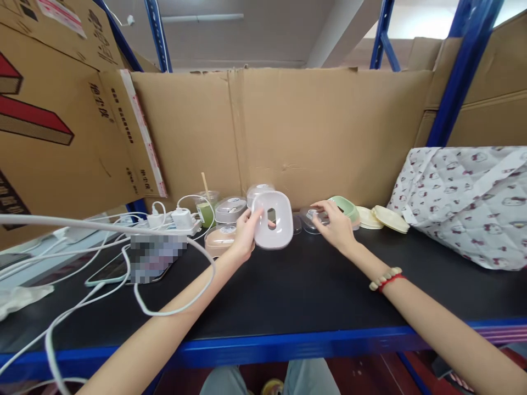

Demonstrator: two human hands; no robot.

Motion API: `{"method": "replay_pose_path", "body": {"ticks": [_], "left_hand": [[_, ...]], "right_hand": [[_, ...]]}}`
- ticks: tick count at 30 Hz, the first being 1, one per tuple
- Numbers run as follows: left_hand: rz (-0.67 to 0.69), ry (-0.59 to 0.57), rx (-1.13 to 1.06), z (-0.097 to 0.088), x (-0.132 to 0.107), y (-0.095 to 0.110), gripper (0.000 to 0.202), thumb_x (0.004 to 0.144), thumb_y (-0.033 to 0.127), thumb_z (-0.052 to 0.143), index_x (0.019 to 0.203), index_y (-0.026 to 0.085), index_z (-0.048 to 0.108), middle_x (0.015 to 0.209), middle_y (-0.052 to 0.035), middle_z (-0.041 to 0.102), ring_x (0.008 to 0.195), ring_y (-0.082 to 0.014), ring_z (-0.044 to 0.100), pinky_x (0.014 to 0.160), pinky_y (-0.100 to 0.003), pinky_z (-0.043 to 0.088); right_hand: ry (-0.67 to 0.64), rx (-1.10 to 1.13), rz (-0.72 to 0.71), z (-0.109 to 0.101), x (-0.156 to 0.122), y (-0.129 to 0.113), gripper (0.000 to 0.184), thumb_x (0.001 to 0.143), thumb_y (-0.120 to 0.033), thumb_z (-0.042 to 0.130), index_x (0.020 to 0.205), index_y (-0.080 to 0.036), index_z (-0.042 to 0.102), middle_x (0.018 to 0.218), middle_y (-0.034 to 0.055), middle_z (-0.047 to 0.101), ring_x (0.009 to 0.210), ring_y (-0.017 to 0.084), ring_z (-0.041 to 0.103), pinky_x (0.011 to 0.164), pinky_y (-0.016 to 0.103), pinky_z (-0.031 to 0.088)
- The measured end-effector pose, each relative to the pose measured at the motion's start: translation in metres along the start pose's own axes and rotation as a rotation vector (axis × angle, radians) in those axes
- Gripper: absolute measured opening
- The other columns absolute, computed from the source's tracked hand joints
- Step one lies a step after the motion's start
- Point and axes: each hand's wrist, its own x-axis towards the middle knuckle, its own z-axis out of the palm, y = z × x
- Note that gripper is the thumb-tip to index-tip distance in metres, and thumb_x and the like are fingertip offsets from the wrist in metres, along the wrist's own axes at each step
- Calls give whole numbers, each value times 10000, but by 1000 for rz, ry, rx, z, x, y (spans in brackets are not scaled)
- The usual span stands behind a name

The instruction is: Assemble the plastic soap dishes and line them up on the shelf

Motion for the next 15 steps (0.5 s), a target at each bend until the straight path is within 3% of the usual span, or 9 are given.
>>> {"method": "replay_pose_path", "body": {"ticks": [2,5,10,13,15], "left_hand": [[-173,19,-2,-1,-2,-7,158,783,278,538,696,155,586,457,-1,597,423,-122,543,476,-213,427],[-325,29,10,1,-5,-20,196,822,248,489,725,139,620,546,-36,657,518,-150,606,509,-225,451],[-444,9,21,2,-9,-27,190,834,245,486,809,140,642,740,-66,723,637,-174,650,511,-232,462],[-428,-9,6,1,-10,-24,219,846,279,477,886,145,645,783,-63,727,681,-182,661,518,-234,475],[-405,-19,-8,1,-10,-23,245,858,302,460,936,152,637,800,-60,727,706,-189,666,533,-245,491]], "right_hand": [[-144,-131,75,8,-5,13,258,759,-255,502,988,-203,608,1047,104,634,941,237,615,761,372,510],[-282,-307,137,16,-9,25,369,700,-266,552,1052,-172,604,1190,154,579,1119,316,514,951,506,376],[-125,-489,429,-7,-1,42,424,788,-248,424,1176,-110,522,1289,193,488,1229,334,385,1003,574,244],[-77,-597,663,-31,-6,65,492,766,-181,416,1229,-22,462,1291,250,450,1238,357,358,987,574,260],[-102,-652,795,-43,-17,85,489,740,-159,431,1192,19,485,1202,290,490,1166,384,421,932,581,312]]}}
